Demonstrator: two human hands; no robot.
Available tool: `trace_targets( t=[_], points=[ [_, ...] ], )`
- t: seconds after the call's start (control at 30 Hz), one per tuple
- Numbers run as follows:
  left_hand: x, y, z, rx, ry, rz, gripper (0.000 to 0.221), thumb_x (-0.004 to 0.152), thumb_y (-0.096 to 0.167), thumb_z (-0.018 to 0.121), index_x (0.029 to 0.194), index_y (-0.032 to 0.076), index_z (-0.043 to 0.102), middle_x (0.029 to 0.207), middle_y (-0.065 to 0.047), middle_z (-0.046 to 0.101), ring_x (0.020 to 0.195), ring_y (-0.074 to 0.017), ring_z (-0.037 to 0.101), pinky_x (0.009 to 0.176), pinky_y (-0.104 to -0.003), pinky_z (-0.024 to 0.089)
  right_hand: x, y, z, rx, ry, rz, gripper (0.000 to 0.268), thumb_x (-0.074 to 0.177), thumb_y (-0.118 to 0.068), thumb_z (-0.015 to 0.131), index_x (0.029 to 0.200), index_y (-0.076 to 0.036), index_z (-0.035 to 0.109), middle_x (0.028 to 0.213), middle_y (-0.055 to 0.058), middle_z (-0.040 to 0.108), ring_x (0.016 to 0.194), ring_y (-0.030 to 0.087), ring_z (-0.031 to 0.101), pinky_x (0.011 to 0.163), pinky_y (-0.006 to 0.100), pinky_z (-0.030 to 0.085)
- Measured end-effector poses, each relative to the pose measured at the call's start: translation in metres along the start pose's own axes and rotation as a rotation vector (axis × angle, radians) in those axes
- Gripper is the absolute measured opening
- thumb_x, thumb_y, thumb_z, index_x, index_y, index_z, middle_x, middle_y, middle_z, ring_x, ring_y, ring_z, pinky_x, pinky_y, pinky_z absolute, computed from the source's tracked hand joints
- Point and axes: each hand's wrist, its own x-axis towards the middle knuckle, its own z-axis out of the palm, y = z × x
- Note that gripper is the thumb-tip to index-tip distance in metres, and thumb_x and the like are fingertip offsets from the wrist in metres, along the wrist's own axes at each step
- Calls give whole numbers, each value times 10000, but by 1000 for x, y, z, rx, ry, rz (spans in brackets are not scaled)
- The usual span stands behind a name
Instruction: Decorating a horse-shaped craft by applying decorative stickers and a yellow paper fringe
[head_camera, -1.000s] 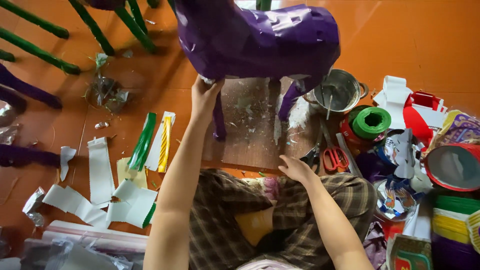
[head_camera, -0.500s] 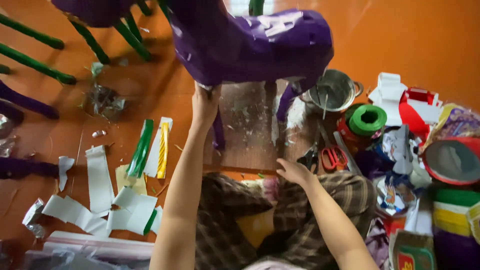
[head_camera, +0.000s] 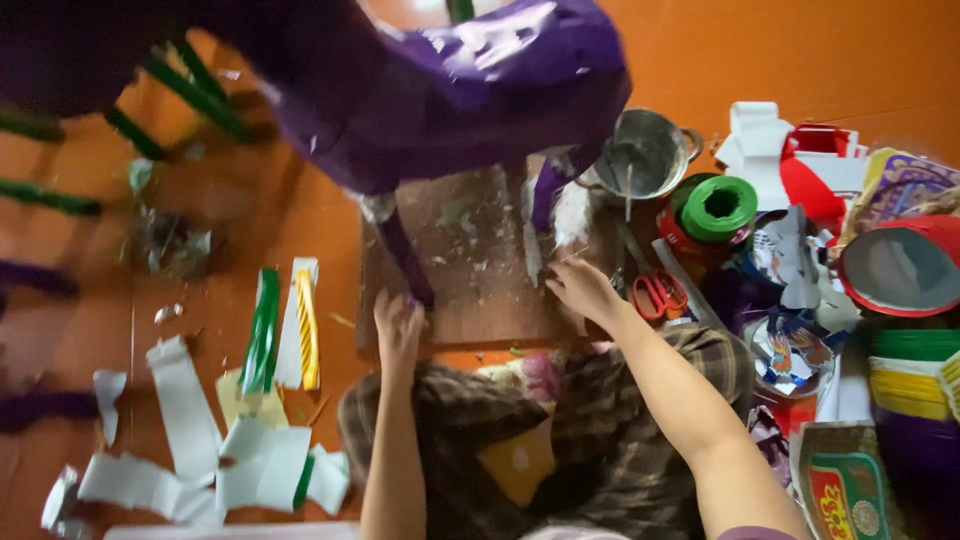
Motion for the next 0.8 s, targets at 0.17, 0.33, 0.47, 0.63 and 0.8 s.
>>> trace_targets(
  t=[0.17, 0.33, 0.47, 0.63, 0.8],
  points=[
    [27, 0, -17, 271, 88, -158, 877, 881, 268, 835, 1571, 92, 323, 1437, -245, 487, 1301, -434, 542, 1008, -575, 544, 74, 66, -13, -400, 716, -23, 75, 850, -180, 619, 843, -133, 678, 967, 65, 643, 1001, 259, 599, 779, 400, 471],
    [45, -9, -5, -103, 56, -127, 779, 882, 16, 774, 1521, 9, 327, 1406, -305, 310, 1363, -501, 410, 1095, -565, 487, 86, 131, -49, -477, 528, 432, 158, 964, -194, 584, 997, -92, 700, 923, 112, 581, 852, 323, 634, 521, 504, 533],
    [29, 33, 7, 148, 32, -253, 850, 834, 172, 786, 1544, 28, 339, 1483, -295, 378, 1396, -452, 400, 1078, -539, 405, 69, 164, -92, -505, 246, 474, 182, 876, -118, 603, 894, -41, 767, 844, 152, 720, 726, 339, 737, 548, 492, 557],
    [16, 69, 16, 368, 15, -420, 763, 879, 259, 715, 1549, 90, 391, 1544, -169, 449, 1328, -330, 534, 971, -422, 520, 37, 129, -158, -564, 287, 353, 186, 838, -137, 607, 805, -49, 767, 793, 173, 743, 651, 344, 719, 513, 473, 535],
    [35, 20, 6, 303, -90, -194, 472, 888, 37, 722, 1330, -16, 567, 983, -132, 679, 668, -208, 617, 665, -318, 497, 65, 147, -148, -312, 80, 432, 197, 828, -87, 616, 872, 38, 762, 874, 228, 741, 757, 427, 706, 626, 521, 524]
  ],
)
